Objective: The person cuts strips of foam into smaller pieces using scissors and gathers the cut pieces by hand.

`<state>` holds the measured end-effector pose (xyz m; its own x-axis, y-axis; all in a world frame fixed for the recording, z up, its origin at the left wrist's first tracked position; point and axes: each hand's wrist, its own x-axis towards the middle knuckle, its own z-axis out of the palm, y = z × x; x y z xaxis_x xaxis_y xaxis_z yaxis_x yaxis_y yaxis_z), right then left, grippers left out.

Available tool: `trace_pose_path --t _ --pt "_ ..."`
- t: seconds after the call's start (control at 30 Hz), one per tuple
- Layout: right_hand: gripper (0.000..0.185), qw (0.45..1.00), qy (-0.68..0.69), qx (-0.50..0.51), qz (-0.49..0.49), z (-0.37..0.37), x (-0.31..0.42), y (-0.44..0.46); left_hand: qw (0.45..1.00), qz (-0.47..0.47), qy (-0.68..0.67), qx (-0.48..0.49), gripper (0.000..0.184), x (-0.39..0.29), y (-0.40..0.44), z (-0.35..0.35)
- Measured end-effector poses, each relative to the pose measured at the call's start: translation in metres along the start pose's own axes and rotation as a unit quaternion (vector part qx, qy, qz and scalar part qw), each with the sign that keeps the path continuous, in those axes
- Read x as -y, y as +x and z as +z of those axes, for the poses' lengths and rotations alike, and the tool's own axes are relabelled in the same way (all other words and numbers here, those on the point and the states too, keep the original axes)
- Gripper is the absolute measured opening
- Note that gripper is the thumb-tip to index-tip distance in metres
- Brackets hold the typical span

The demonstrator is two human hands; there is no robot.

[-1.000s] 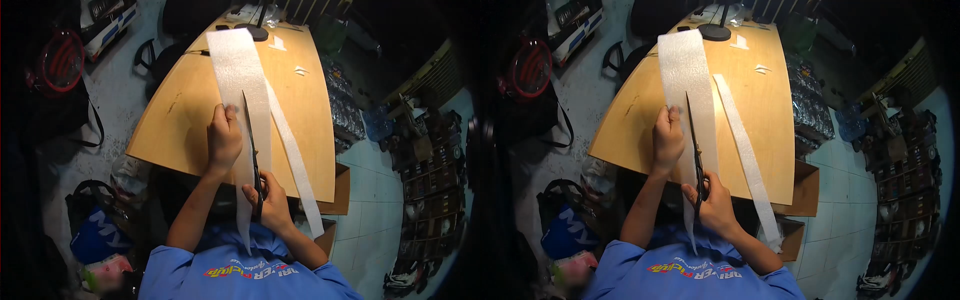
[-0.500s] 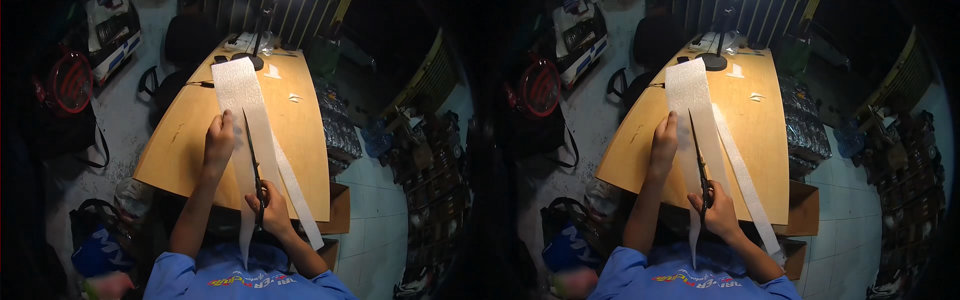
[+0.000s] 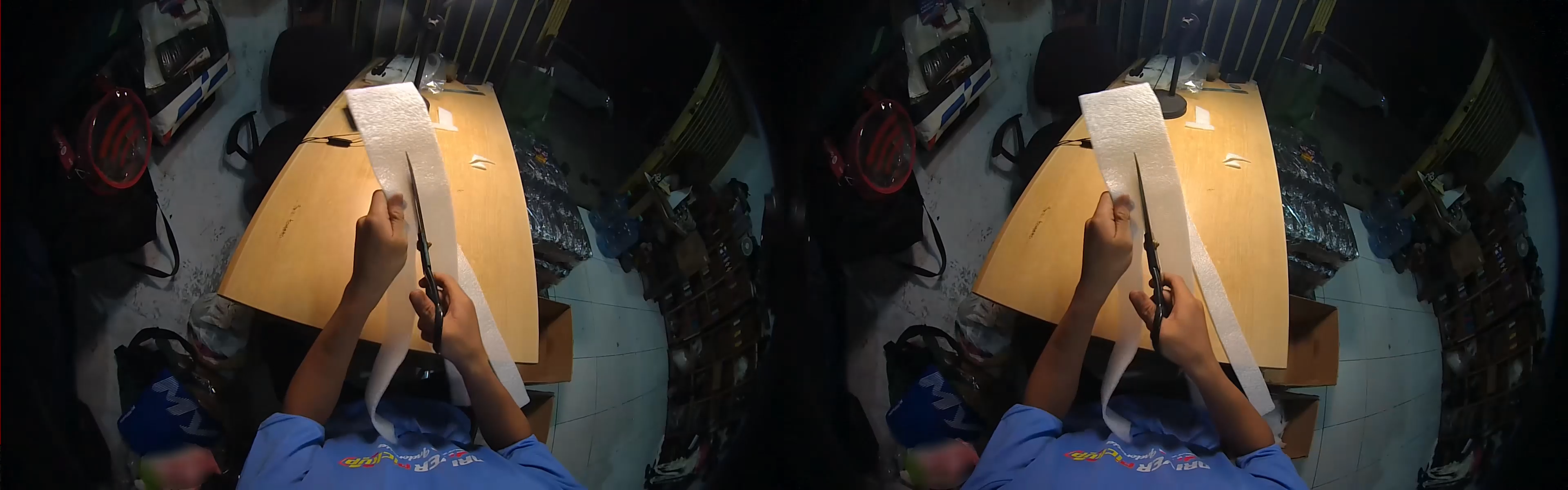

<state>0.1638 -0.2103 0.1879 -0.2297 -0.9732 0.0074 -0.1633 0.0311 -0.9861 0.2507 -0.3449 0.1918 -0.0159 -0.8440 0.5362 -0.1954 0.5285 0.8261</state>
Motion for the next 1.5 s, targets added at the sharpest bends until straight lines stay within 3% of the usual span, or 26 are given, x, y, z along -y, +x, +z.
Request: trace_pose_path --t 0.07,0.2,0.33,0.37,0.5,0.6,0.73,0.87,0.9,1.0,1.13,1.27,1.47,1.5 --pt "0.044 1.0 -0.02 0.005 -0.02 -0.006 0.0 0.004 0.999 -0.041 0.0 0.021 0.031 -0.003 0.001 -0.01" --pt "0.046 0.999 -0.032 0.011 -0.007 -0.008 0.001 -0.001 0.967 -0.198 -0.149 0.059 0.036 -0.018 0.016 -0.026" --pt "0.046 1.0 -0.025 0.003 -0.015 0.003 -0.002 -0.006 0.983 -0.177 -0.051 -0.02 0.038 -0.008 0.041 -0.012" --pt "0.046 0.999 -0.026 -0.004 -0.024 0.006 0.0 -0.007 0.99 -0.126 -0.026 -0.049 0.036 -0.007 0.044 -0.006" --pt "0.045 0.999 -0.041 0.004 -0.013 0.002 0.003 -0.003 0.998 -0.028 0.044 -0.033 0.029 -0.006 0.039 -0.007" --pt "0.045 0.999 -0.032 -0.005 -0.014 0.001 0.004 0.001 0.999 -0.033 0.032 0.018 0.028 -0.011 0.034 -0.011" --pt "0.045 1.0 0.021 -0.005 0.013 0.0 0.012 0.012 1.0 -0.019 0.003 0.007 0.029 -0.005 0.01 -0.001" --pt "0.045 0.997 -0.044 -0.006 -0.055 -0.003 -0.001 0.014 0.993 -0.104 -0.052 0.034 0.035 0.004 0.014 -0.013" --pt "0.038 0.997 -0.062 0.026 -0.026 -0.005 -0.001 0.012 0.987 -0.129 -0.091 0.037 0.037 0.001 0.018 -0.017" --pt "0.044 0.994 -0.106 0.024 -0.029 0.002 0.002 0.002 0.98 -0.184 -0.08 0.004 0.037 -0.018 0.034 -0.023" --pt "0.048 0.996 -0.087 0.017 -0.03 0.009 -0.001 -0.001 0.994 -0.051 0.024 -0.095 0.039 -0.001 0.039 -0.004" --pt "0.051 0.996 -0.083 -0.009 -0.031 0.004 0.003 0.003 0.999 -0.034 0.037 -0.018 0.035 -0.001 0.038 -0.007" --pt "0.045 0.999 0.017 0.008 0.037 0.005 0.009 0.035 1.0 -0.007 0.015 0.024 0.034 0.017 0.031 0.0" --pt "0.045 1.0 0.008 0.002 0.012 0.003 0.0 0.045 0.999 -0.023 0.023 0.035 0.034 0.019 0.03 0.0"
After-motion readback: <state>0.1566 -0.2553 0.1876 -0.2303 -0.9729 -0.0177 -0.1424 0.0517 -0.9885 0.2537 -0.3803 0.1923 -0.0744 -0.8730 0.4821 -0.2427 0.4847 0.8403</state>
